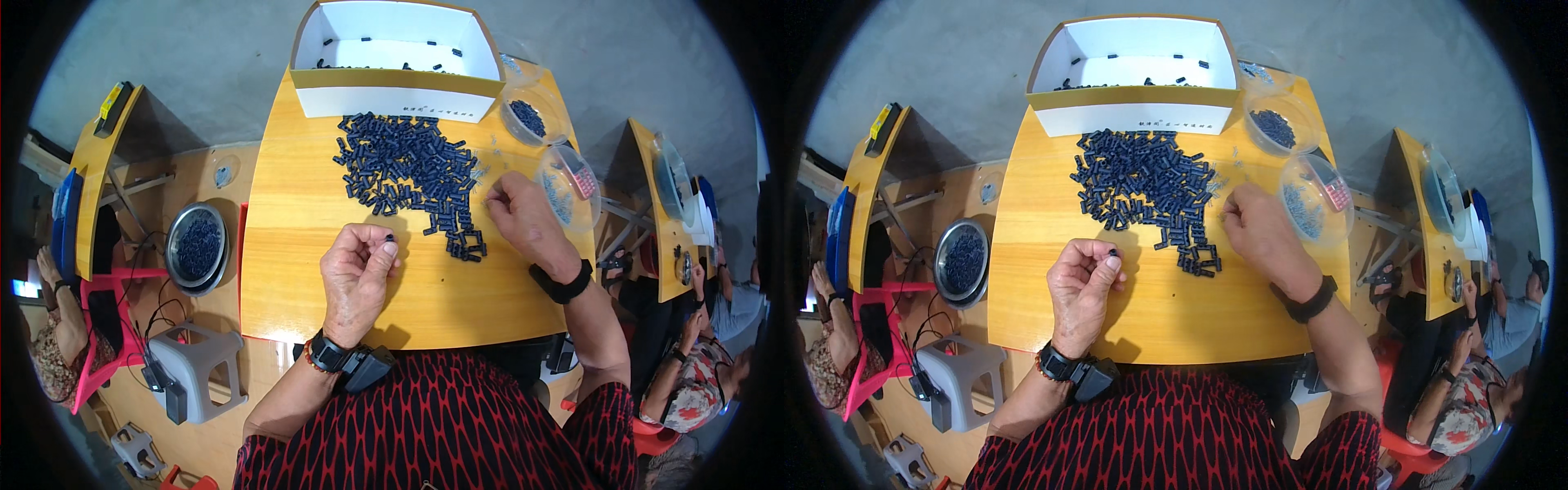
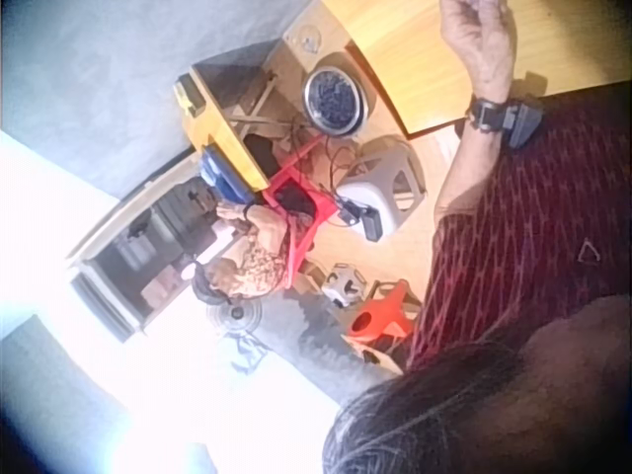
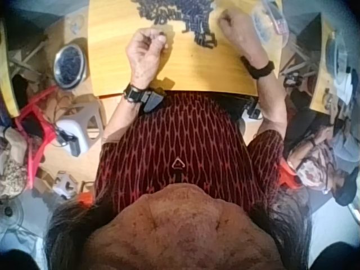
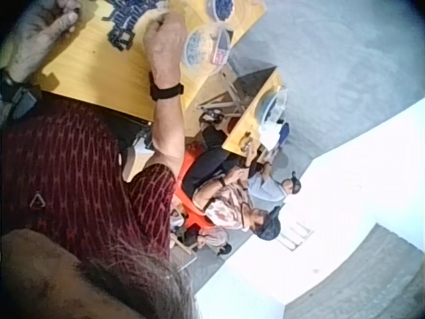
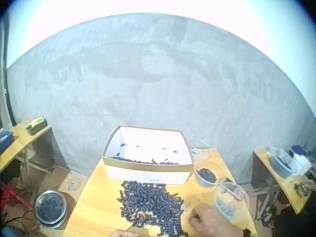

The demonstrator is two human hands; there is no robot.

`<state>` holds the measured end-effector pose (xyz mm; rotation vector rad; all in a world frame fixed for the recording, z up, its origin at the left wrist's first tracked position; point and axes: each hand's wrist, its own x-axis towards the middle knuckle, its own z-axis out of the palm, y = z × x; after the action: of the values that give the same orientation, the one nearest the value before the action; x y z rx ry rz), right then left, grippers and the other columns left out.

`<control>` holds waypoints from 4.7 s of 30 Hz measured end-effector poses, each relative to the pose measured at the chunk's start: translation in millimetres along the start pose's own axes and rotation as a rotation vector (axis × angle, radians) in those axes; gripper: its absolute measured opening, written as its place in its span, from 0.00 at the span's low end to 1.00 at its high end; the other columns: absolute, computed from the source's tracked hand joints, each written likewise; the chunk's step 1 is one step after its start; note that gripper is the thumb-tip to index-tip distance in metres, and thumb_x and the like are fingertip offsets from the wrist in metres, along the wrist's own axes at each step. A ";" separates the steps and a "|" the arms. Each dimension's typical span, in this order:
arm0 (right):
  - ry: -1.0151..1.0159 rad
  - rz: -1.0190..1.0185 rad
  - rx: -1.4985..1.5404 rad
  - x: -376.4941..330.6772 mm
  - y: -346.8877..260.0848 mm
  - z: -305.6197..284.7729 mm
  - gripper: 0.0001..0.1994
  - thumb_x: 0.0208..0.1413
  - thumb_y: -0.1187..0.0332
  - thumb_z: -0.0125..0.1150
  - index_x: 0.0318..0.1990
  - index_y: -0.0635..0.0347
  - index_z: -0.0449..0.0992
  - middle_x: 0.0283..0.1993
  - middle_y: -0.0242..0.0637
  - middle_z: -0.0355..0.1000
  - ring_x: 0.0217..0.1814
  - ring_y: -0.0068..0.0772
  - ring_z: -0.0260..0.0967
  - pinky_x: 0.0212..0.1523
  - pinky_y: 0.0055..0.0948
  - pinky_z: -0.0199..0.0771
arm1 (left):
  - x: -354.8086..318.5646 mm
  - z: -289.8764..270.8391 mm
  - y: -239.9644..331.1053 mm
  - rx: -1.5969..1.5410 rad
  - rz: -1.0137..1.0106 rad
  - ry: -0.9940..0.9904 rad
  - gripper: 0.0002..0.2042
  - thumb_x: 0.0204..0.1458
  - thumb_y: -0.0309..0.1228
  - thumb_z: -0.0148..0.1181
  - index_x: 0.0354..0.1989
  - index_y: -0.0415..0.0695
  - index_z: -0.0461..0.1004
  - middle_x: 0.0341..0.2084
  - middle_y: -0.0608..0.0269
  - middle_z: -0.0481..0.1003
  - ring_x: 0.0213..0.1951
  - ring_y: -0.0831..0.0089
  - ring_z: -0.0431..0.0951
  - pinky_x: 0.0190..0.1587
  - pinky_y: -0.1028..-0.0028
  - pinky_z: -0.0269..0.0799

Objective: Manually assembling small blue plastic tubes with black connectors on a wooden workshop table.

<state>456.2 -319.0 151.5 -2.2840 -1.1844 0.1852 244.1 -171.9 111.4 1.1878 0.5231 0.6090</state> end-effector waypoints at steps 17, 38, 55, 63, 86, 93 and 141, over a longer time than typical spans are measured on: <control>-0.313 0.174 0.945 -25.1 -35.0 6.2 0.07 0.57 0.79 0.59 0.43 0.65 0.76 0.36 0.33 0.76 0.32 0.19 0.75 0.34 0.19 0.76 | -0.7 -1.9 -6.0 0.016 0.011 -0.079 0.07 0.55 0.19 0.60 0.41 0.38 0.72 0.32 0.67 0.76 0.30 0.83 0.74 0.34 0.82 0.73; -0.182 0.025 0.711 -8.5 -74.3 41.2 0.05 0.52 0.77 0.61 0.36 0.69 0.80 0.27 0.31 0.72 0.28 0.16 0.66 0.27 0.22 0.66 | -2.4 -2.0 0.0 0.004 -0.054 -0.064 0.06 0.58 0.21 0.57 0.41 0.33 0.75 0.31 0.64 0.77 0.29 0.81 0.74 0.34 0.81 0.72; -0.231 -0.068 0.718 1.7 -78.6 41.7 0.02 0.51 0.79 0.60 0.31 0.70 0.77 0.29 0.38 0.75 0.28 0.21 0.71 0.29 0.24 0.71 | 0.4 -1.7 0.1 -0.048 -0.043 -0.048 0.03 0.56 0.19 0.59 0.36 0.35 0.72 0.28 0.60 0.78 0.28 0.80 0.76 0.31 0.80 0.76; -0.307 0.054 0.748 3.9 -75.9 34.7 0.04 0.51 0.78 0.63 0.34 0.70 0.78 0.29 0.34 0.75 0.30 0.16 0.70 0.30 0.20 0.71 | -0.9 -0.1 1.0 -0.017 -0.026 -0.042 0.02 0.57 0.20 0.58 0.36 0.38 0.72 0.24 0.67 0.75 0.25 0.86 0.72 0.26 0.84 0.69; -0.405 0.065 0.841 8.0 -73.0 37.3 0.04 0.54 0.76 0.61 0.34 0.69 0.79 0.27 0.34 0.76 0.27 0.19 0.73 0.28 0.21 0.74 | 1.1 -6.3 2.2 -0.035 -0.075 -0.104 0.02 0.57 0.19 0.58 0.34 0.37 0.71 0.25 0.65 0.76 0.24 0.84 0.73 0.27 0.83 0.71; -0.373 0.044 0.843 4.8 -75.3 41.1 0.04 0.54 0.76 0.61 0.31 0.69 0.79 0.30 0.35 0.76 0.29 0.19 0.74 0.29 0.20 0.74 | 1.0 -9.1 2.1 -0.019 -0.087 -0.103 0.01 0.58 0.19 0.56 0.36 0.35 0.71 0.27 0.60 0.76 0.27 0.79 0.76 0.30 0.78 0.75; -0.093 -0.399 0.264 16.5 -90.2 37.9 0.02 0.54 0.78 0.58 0.34 0.66 0.71 0.32 0.43 0.69 0.28 0.42 0.73 0.30 0.36 0.73 | 5.5 -8.7 3.3 -0.161 -0.082 0.000 0.03 0.62 0.23 0.53 0.42 0.40 0.68 0.31 0.67 0.71 0.30 0.81 0.72 0.33 0.80 0.72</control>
<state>388.1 -249.2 169.9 -1.7905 -1.5366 0.2796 241.8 -161.4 111.7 1.0096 0.5109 0.5697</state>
